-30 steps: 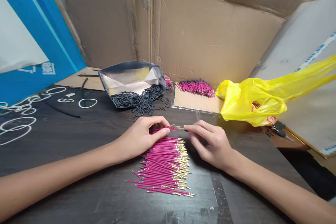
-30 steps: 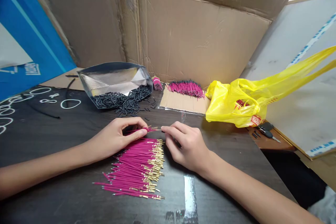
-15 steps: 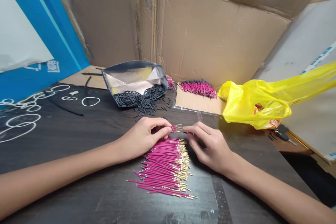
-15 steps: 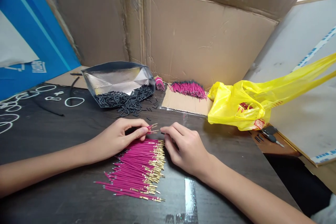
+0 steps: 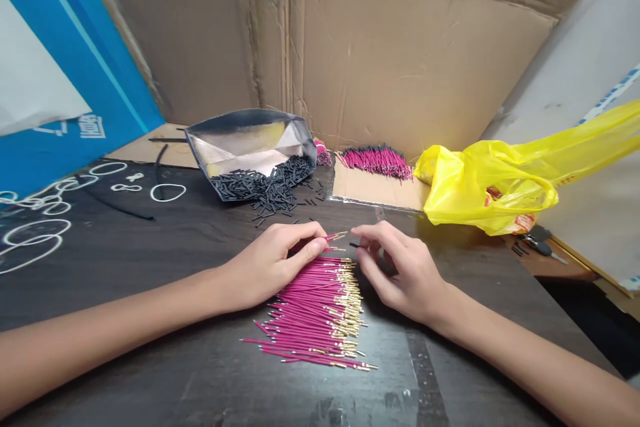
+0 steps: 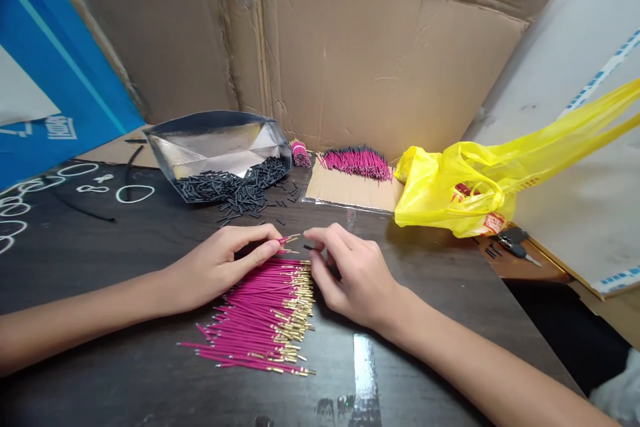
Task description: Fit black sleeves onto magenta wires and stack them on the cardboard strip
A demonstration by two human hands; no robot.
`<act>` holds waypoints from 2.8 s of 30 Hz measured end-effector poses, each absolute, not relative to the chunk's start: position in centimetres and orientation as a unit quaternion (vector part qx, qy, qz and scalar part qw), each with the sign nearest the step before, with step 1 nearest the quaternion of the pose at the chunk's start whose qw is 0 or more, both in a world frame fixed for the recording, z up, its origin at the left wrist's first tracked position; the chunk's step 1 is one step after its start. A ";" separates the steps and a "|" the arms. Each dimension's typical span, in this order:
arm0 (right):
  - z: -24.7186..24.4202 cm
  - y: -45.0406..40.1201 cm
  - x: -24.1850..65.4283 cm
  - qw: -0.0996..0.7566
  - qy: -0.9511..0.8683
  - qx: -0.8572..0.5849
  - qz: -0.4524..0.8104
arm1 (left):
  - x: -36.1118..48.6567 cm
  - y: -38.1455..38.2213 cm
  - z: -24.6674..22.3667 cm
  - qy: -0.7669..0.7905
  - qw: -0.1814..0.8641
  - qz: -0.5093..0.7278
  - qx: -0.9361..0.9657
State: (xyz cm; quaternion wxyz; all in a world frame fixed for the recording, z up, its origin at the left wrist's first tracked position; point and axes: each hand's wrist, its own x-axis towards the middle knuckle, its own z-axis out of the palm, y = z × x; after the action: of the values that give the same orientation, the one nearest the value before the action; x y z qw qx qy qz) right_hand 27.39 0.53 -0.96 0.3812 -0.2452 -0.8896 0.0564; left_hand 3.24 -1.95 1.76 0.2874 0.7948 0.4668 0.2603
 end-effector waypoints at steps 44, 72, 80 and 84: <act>-1.1 1.0 27.7 0.382 -0.895 -0.223 0.050 | 3.3 -1.9 1.2 0.450 0.230 0.265 0.821; -1.3 1.1 27.7 0.345 -0.914 -0.212 0.000 | 3.3 -2.1 0.4 0.422 0.167 0.281 0.846; -1.3 0.8 27.1 0.342 -0.914 -0.215 0.029 | 3.4 -2.1 0.5 0.417 0.173 0.274 0.849; -1.5 0.8 26.8 0.360 -0.905 -0.219 0.061 | 3.4 -2.0 0.4 0.414 0.177 0.277 0.849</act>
State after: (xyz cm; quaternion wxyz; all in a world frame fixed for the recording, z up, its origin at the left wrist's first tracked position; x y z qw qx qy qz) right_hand 26.80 0.79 -1.55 0.3604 -0.2191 -0.9047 0.0606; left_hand 3.39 -2.03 0.44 0.1772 0.8488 0.4143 0.2766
